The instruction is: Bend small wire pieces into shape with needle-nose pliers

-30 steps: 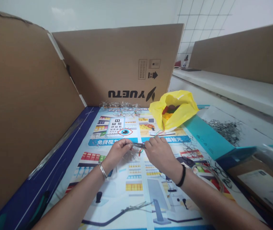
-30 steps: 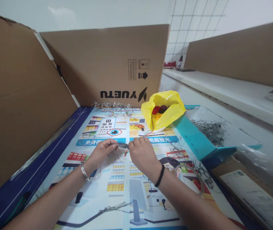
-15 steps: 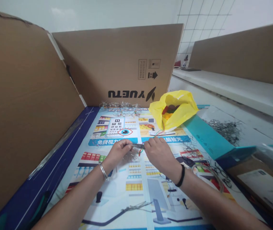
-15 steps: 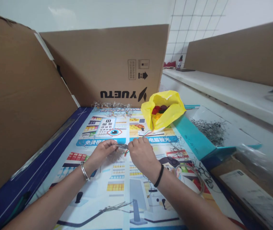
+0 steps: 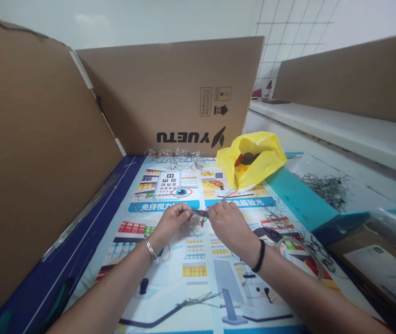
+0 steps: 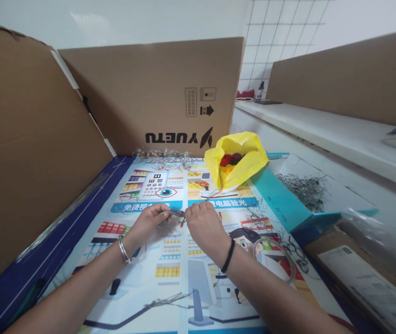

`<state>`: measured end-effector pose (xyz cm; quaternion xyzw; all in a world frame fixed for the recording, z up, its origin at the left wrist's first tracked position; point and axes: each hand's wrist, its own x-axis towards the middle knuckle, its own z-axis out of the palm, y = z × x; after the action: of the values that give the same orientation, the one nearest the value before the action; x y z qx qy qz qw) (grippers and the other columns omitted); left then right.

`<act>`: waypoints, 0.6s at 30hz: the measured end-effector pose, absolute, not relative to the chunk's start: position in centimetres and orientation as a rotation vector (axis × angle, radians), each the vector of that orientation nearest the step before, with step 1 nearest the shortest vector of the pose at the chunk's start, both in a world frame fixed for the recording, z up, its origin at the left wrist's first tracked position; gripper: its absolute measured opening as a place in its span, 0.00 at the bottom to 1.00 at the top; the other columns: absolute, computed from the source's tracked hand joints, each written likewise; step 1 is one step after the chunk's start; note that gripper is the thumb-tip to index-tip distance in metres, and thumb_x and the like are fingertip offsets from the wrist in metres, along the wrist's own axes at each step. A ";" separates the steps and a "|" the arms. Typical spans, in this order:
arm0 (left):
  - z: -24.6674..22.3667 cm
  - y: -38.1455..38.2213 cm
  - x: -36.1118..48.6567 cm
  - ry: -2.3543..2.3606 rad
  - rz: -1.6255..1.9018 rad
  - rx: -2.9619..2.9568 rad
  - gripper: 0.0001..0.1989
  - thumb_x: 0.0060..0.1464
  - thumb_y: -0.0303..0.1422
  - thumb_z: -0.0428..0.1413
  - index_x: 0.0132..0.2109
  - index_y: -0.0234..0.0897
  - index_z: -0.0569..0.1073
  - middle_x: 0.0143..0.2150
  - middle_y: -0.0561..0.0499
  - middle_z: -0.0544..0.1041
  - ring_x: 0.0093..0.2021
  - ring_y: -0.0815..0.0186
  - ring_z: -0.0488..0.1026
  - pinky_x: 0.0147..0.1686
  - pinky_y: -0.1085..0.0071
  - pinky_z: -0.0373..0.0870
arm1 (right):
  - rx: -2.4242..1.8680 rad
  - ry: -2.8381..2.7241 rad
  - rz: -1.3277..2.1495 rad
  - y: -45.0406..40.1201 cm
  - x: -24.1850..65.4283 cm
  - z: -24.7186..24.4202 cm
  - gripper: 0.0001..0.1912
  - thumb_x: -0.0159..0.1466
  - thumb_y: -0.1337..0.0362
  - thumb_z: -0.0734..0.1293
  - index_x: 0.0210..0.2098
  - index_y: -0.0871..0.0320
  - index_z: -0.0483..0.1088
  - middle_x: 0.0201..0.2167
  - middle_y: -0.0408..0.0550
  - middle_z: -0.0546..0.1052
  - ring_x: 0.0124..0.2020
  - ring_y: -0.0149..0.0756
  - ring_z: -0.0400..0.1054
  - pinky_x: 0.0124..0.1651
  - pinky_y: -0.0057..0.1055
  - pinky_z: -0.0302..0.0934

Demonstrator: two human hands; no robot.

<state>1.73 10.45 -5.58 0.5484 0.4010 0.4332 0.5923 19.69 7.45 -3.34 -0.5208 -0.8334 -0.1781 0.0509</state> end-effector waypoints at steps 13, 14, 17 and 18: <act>-5.6 10.5 1.7 0.943 1.008 1.265 0.09 0.45 0.34 0.58 0.27 0.34 0.67 0.23 0.54 0.69 0.24 0.72 0.64 0.29 0.74 0.61 | -1.604 -2.550 -0.531 7.4 19.6 -3.5 0.11 0.62 0.71 0.55 0.39 0.61 0.66 0.33 0.54 0.71 0.35 0.40 0.62 0.37 0.36 0.48; -5.6 10.5 1.7 0.946 1.009 1.268 0.09 0.44 0.34 0.58 0.27 0.34 0.68 0.23 0.54 0.69 0.24 0.72 0.64 0.29 0.74 0.61 | -1.604 -2.550 -0.528 7.4 19.6 -3.5 0.11 0.62 0.71 0.55 0.39 0.61 0.66 0.33 0.54 0.71 0.35 0.40 0.62 0.37 0.36 0.48; -5.6 10.5 1.8 0.955 1.014 1.283 0.09 0.45 0.34 0.58 0.27 0.34 0.67 0.22 0.54 0.69 0.24 0.73 0.63 0.29 0.74 0.60 | -1.601 -2.548 -0.525 7.4 19.7 -3.5 0.11 0.63 0.71 0.54 0.39 0.61 0.66 0.32 0.54 0.71 0.35 0.40 0.62 0.36 0.36 0.48; -5.7 10.5 1.8 0.958 1.015 1.286 0.09 0.45 0.34 0.57 0.27 0.34 0.67 0.22 0.54 0.68 0.23 0.73 0.63 0.28 0.74 0.60 | -1.597 -2.547 -0.526 7.4 19.7 -3.5 0.11 0.63 0.70 0.54 0.38 0.61 0.67 0.32 0.54 0.71 0.34 0.41 0.63 0.36 0.36 0.48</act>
<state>1.79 10.50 -5.66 0.5507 0.4105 0.4347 0.5825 19.65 7.37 -3.54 -0.5226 -0.8338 -0.1723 0.0449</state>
